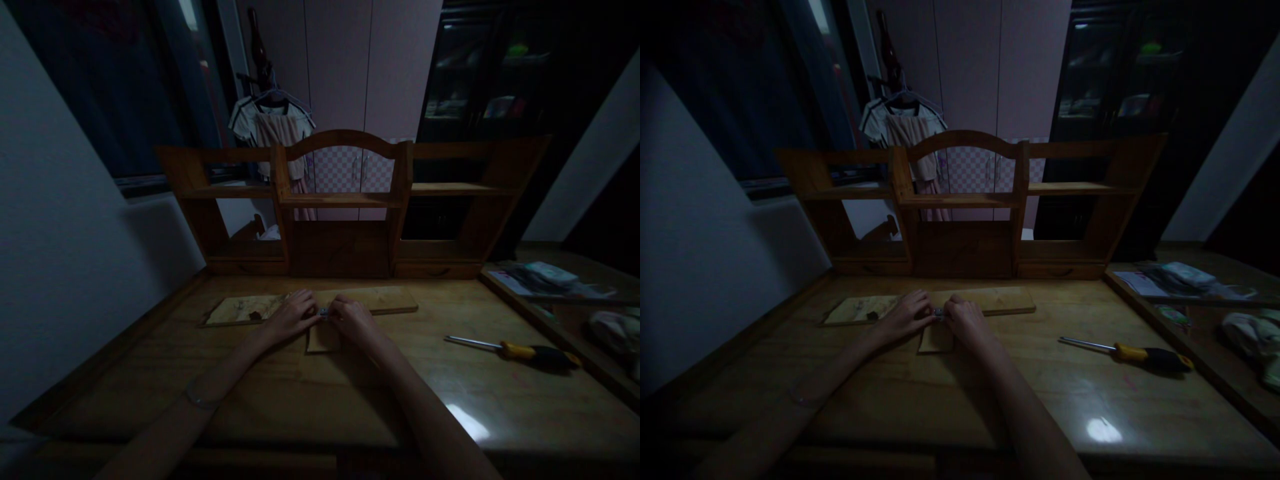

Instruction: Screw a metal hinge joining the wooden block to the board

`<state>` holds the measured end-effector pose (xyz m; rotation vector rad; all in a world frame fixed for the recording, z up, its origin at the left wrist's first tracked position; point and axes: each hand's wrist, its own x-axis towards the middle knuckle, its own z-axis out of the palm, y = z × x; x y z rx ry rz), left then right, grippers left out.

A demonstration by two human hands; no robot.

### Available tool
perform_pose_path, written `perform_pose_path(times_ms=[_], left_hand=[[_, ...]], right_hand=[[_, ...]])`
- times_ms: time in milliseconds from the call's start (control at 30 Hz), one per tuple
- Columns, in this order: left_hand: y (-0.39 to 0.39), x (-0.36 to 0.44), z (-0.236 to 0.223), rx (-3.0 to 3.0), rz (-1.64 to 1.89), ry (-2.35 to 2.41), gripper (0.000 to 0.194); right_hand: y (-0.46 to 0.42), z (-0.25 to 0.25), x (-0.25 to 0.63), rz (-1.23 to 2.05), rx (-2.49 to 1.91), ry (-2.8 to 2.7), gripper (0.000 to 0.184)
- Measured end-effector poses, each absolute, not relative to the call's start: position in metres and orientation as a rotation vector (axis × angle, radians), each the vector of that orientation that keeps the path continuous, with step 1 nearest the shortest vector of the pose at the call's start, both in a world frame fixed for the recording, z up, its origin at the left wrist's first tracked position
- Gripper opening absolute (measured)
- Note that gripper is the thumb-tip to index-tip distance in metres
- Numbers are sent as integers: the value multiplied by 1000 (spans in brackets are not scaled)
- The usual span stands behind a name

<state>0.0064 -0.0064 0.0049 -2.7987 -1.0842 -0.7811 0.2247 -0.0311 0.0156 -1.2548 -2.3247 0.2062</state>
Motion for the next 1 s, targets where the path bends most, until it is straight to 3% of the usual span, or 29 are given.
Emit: perform_pose_path(times_ms=[633, 1000], left_hand=[[-23, 18, 17, -2881, -1184, -1283, 18], [-24, 17, 17, -2894, -1133, -1312, 22]], right_hand=[[-37, 17, 224, 231, -1191, -2360, 16], [-40, 20, 225, 160, -1285, -2366, 13]])
